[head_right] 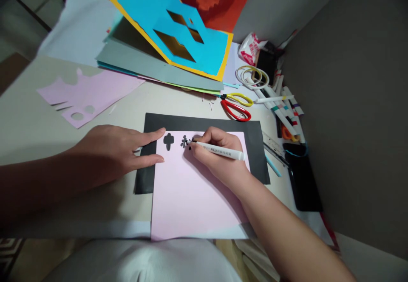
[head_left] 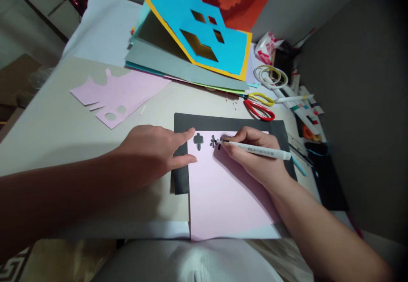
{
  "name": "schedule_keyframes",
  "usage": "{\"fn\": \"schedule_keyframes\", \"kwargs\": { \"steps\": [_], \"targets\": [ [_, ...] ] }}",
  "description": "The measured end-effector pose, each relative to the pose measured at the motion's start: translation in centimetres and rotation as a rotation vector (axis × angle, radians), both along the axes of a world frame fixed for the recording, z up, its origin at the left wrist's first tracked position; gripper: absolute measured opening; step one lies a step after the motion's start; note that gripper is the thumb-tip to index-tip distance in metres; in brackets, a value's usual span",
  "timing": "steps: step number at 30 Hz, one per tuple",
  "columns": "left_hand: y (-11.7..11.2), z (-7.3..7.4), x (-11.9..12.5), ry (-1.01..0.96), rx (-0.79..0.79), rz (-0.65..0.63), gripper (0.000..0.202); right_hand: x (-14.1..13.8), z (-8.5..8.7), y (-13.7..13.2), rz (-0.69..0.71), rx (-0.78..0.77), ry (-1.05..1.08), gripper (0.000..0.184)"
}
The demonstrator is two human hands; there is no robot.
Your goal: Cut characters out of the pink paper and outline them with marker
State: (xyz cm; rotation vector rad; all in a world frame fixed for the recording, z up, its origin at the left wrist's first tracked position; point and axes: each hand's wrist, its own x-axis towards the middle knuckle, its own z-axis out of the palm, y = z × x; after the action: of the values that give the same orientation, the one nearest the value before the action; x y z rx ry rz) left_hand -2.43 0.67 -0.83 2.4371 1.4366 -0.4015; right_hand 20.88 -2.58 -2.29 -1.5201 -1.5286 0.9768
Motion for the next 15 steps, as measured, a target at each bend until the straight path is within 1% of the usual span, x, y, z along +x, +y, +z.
{"fn": "schedule_keyframes", "kwargs": {
  "steps": [6, 12, 15],
  "targets": [
    [-0.06, -0.12, 0.12, 0.011, -0.010, -0.003, 0.066, 0.11, -0.05, 0.05, -0.017, -0.013, -0.001, 0.019],
    [-0.08, -0.31, -0.06, -0.017, 0.028, -0.019, 0.067, 0.03, -0.07, -0.04, -0.003, 0.003, -0.015, 0.018],
    [0.06, -0.24, -0.09, -0.030, 0.006, -0.027, 0.067, 0.05, 0.03, -0.06, 0.001, -0.010, -0.023, 0.018]
  ]
}}
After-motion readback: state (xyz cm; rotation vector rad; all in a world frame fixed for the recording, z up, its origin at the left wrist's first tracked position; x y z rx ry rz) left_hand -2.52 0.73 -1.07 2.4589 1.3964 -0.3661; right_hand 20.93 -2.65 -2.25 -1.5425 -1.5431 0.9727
